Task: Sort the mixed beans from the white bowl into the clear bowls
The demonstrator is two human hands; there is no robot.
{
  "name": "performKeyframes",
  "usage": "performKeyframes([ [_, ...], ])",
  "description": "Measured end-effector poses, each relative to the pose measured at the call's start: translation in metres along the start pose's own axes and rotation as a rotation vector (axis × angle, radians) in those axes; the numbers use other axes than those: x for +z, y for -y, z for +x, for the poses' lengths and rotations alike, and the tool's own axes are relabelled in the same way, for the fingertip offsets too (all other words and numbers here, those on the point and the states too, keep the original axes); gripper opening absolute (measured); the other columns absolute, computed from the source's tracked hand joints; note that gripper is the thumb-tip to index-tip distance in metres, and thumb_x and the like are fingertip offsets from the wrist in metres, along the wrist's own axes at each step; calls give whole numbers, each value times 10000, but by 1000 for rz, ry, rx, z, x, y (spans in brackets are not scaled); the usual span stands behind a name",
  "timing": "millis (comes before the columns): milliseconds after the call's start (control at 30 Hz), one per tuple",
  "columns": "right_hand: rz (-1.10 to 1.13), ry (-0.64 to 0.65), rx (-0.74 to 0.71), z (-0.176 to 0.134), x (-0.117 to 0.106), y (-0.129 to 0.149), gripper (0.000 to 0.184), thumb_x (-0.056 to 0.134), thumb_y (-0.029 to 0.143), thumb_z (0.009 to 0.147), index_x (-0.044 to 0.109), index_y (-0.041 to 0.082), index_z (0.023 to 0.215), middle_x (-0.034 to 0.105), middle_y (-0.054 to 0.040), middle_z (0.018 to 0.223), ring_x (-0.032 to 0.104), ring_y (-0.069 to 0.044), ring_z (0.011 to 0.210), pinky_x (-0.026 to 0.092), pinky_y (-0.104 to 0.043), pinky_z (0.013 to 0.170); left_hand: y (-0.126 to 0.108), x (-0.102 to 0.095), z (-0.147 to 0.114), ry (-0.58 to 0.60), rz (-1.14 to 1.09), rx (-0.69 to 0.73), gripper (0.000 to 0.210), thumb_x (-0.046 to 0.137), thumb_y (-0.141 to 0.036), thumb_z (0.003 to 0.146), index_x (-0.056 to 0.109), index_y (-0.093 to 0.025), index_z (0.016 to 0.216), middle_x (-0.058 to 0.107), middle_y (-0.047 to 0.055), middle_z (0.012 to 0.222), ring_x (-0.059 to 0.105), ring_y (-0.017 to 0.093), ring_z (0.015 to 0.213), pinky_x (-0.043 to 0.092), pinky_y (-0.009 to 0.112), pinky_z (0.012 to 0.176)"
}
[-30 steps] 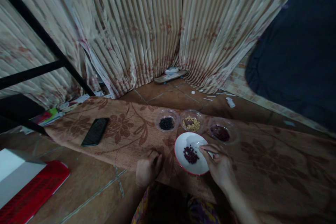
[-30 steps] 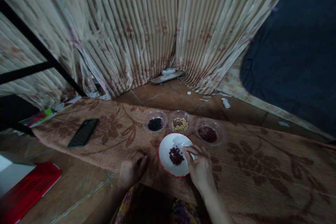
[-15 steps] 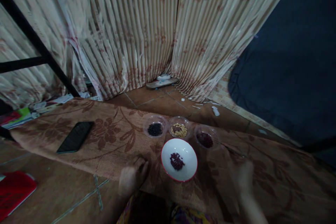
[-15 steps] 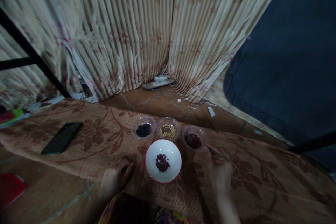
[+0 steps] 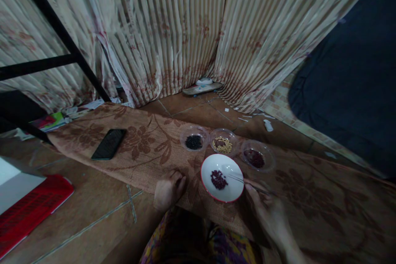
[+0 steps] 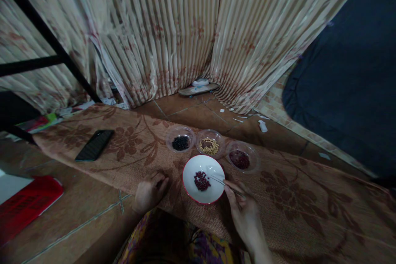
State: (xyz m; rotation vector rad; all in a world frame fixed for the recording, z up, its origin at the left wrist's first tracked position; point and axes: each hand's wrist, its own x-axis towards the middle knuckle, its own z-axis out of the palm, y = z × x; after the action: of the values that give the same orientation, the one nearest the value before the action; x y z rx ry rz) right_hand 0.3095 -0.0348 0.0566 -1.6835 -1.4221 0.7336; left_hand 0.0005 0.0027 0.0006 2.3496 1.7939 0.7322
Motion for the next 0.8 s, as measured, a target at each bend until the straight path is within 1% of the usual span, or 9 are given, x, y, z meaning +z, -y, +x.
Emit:
performKeyframes([
  [67,-33,-1,-8,0,2,-3,415,544,559,858,745,221,990,685,-112,1169,596,-266,1156,488,-410,960,0,0,0,-12,9,4,287,456,-344,955,575,-205,734,642,39,782,595,155,693,412,266,618],
  [233,-72,29,-46,0,5,-5,413,525,569,865,742,234,969,693,-100,1077,622,-248,1041,500,-400,907,-1,-2,0,-19,-5,22,280,462,-326,954,575,-208,726,639,36,771,587,153,684,407,267,622],
  [400,-96,40,-73,0,7,-6,403,515,564,878,735,239,971,686,-92,1063,615,-246,1036,484,-408,912,-2,-2,0,-29,-25,22,255,490,-311,940,570,-208,722,633,29,761,580,144,661,395,260,599],
  [600,-72,57,-64,2,10,-10,405,524,566,879,732,234,986,679,-95,1081,612,-243,1020,487,-407,898,-2,-3,0,-19,-22,16,264,481,-316,944,568,-205,720,632,33,768,578,144,667,403,261,601],
  [800,-86,44,-85,3,11,-9,401,525,567,877,739,239,964,692,-91,1037,609,-247,1021,477,-414,912,-2,-3,0,9,-35,7,274,454,-331,958,575,-206,747,640,42,799,597,152,736,436,261,660],
])
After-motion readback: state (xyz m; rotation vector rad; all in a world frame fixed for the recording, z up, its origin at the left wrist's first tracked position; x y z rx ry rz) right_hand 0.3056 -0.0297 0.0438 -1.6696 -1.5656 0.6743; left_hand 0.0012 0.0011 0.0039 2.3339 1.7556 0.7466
